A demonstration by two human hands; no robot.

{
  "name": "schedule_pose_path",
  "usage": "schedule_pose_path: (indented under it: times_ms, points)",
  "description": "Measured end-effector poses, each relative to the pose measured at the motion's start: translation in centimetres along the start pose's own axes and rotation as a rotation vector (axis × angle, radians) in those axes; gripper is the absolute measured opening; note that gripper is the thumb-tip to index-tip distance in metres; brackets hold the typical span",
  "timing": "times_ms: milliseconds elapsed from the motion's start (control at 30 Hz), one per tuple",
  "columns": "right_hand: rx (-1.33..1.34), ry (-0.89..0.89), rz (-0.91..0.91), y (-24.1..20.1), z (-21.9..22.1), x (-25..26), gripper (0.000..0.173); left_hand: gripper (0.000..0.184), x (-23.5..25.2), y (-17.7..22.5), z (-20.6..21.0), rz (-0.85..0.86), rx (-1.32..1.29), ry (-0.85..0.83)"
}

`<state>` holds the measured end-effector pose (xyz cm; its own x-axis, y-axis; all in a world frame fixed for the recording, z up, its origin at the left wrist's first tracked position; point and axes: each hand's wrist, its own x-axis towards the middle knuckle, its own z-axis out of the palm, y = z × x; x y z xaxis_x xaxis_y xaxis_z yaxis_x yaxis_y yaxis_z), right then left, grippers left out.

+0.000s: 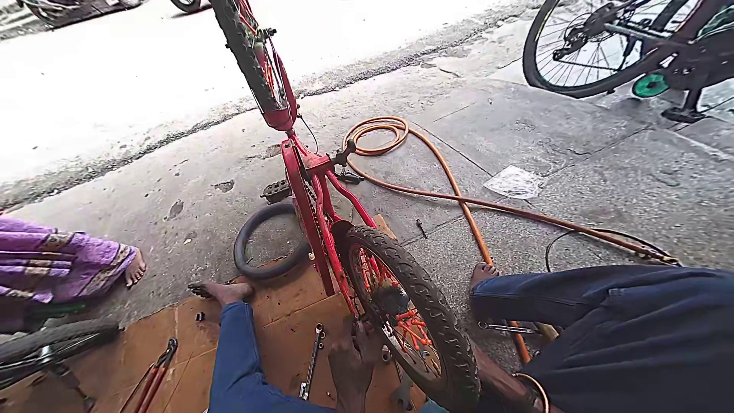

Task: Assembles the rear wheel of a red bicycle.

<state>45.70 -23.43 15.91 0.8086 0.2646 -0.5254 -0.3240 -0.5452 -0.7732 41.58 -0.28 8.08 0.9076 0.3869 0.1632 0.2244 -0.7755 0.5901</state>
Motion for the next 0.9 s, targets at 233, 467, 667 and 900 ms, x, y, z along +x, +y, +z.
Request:
schedule_pose_path:
  times_ms: [233,467,667,900]
  points:
    - [0.029,-0.031,0.069,0.5,0.2,1.3,0.025,0.042,1.2,0.8,0.9,-0.081,0.038,0.071]
    - [0.014,-0.105,0.075,4.5,1.2,3.8,0.025,0.049,0.6,0.4,0.5,-0.065,0.032,0.004]
    - [0.007,-0.102,0.103,3.1,0.6,3.2,0.024,0.044,0.7,0.3,0.6,-0.106,-0.087,-0.026]
    - [0.008,-0.076,0.114,-0.1,0.2,1.1,0.025,0.041,1.0,-0.2,0.6,-0.100,-0.124,-0.018]
